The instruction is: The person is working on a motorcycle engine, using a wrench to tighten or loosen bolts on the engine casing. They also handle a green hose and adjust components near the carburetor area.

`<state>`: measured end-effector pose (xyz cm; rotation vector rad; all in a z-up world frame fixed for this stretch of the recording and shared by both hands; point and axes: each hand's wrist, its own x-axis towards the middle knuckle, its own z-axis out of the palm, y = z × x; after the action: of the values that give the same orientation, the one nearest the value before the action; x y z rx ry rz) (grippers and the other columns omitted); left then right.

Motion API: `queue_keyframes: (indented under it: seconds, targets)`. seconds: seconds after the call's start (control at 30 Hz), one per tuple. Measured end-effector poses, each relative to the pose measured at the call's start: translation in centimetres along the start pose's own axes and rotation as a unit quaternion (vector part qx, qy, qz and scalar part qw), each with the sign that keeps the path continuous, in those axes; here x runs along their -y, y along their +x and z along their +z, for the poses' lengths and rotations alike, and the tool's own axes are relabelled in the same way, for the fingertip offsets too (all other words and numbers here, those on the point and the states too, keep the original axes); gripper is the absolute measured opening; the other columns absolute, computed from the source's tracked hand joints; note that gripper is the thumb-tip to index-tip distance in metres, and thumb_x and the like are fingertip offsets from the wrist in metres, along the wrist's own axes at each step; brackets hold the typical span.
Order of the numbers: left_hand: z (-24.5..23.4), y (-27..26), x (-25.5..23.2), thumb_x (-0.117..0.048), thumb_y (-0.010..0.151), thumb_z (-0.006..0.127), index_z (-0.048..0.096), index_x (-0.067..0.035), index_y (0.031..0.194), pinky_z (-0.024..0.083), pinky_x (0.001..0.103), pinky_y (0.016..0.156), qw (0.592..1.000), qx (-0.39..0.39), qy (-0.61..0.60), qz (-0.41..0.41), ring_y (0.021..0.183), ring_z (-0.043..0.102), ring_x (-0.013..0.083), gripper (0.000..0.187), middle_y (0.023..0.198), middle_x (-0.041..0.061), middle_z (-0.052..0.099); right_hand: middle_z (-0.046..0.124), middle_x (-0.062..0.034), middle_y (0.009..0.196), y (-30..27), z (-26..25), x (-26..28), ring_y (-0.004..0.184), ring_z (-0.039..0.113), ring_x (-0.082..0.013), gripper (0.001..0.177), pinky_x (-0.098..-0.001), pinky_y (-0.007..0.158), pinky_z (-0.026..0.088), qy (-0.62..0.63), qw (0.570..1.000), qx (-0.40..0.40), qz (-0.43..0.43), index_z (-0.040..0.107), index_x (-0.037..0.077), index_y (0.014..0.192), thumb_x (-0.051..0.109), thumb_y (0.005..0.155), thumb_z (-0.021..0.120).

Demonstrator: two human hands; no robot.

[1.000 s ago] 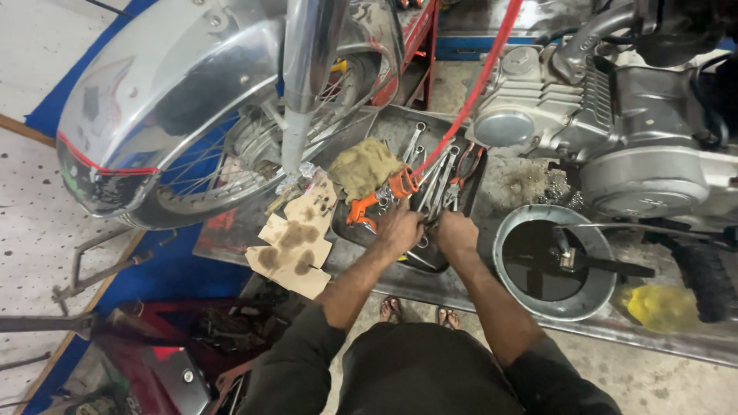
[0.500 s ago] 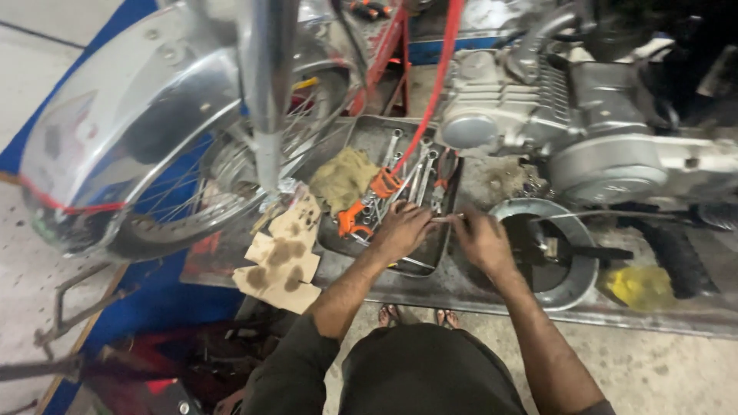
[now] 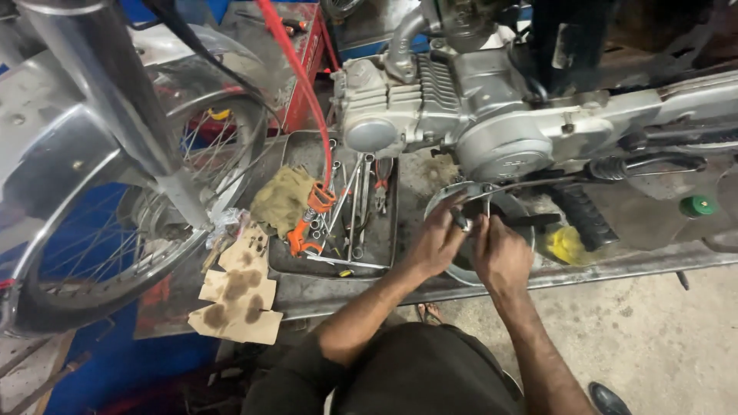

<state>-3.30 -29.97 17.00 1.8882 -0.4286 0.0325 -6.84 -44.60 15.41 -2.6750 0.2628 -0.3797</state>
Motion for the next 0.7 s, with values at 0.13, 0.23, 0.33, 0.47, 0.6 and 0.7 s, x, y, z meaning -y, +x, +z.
queue_keyframes:
  seconds: [0.13,0.23,0.33,0.47,0.6,0.7]
  targets:
    - [1.4,1.5,-1.6,-0.034,0.103,0.051,0.037,-0.006,0.153,0.043,0.048,0.108,0.992,0.011,-0.012,0.125,0.132,0.048,0.0440,0.059,0.141,0.030,0.049,0.062,-0.0126,0.064,0.5,0.1,-1.4,0.065,0.068,-0.0368,0.033,-0.0496,0.055,0.052,-0.035,0.999,-0.007,-0.021,0.056,0.013,0.081,0.037,0.101,0.047]
    - [2.4,1.9,-1.2,-0.035,0.103,0.050,0.041,-0.005,0.150,0.043,0.049,0.109,0.988,-0.003,0.007,0.156,0.129,0.050,0.0452,0.056,0.136,0.030,0.053,0.063,-0.0154,0.067,0.8,-0.7,-1.4,0.069,0.069,-0.0405,0.034,-0.0541,0.059,0.053,-0.008,1.000,0.002,0.002,0.057,0.011,0.082,0.036,0.102,0.045]
    - [2.7,2.3,-1.1,-0.032,0.104,0.049,0.045,-0.005,0.149,0.045,0.047,0.106,0.984,-0.022,0.014,0.178,0.126,0.054,0.0423,0.052,0.133,0.027,0.057,0.065,-0.0167,0.069,1.3,-0.7,-1.1,0.070,0.069,-0.0425,0.038,-0.0573,0.062,0.054,-0.014,0.999,0.015,0.025,0.058,0.010,0.082,0.039,0.102,0.045]
    - [2.3,2.2,-2.4,-0.026,0.106,0.046,0.046,-0.006,0.148,0.050,0.046,0.099,0.978,-0.045,-0.010,0.202,0.116,0.061,0.0389,0.046,0.128,0.024,0.061,0.067,-0.0163,0.071,1.8,-2.2,-0.1,0.072,0.071,-0.0419,0.038,-0.0569,0.065,0.055,-0.020,0.998,0.041,0.041,0.058,0.010,0.083,0.039,0.103,0.044]
    - [3.8,2.6,-1.3,-0.030,0.105,0.049,0.051,-0.004,0.144,0.049,0.048,0.100,0.981,-0.052,-0.026,0.187,0.119,0.059,0.0405,0.047,0.128,0.024,0.062,0.068,-0.0212,0.077,2.0,-1.2,-0.9,0.079,0.069,-0.0461,0.032,-0.0631,0.068,0.051,0.053,0.997,0.050,0.025,0.057,0.008,0.087,0.034,0.102,0.046]
    - [3.9,2.1,-2.6,-0.028,0.101,0.058,0.062,-0.002,0.129,0.054,0.043,0.094,0.985,-0.082,-0.054,0.144,0.108,0.067,0.0373,0.039,0.114,0.021,0.069,0.070,-0.0202,0.077,2.2,-1.7,-0.5,0.081,0.072,-0.0427,0.032,-0.0578,0.070,0.054,0.061,0.991,0.110,0.055,0.060,0.008,0.094,0.034,0.103,0.043]
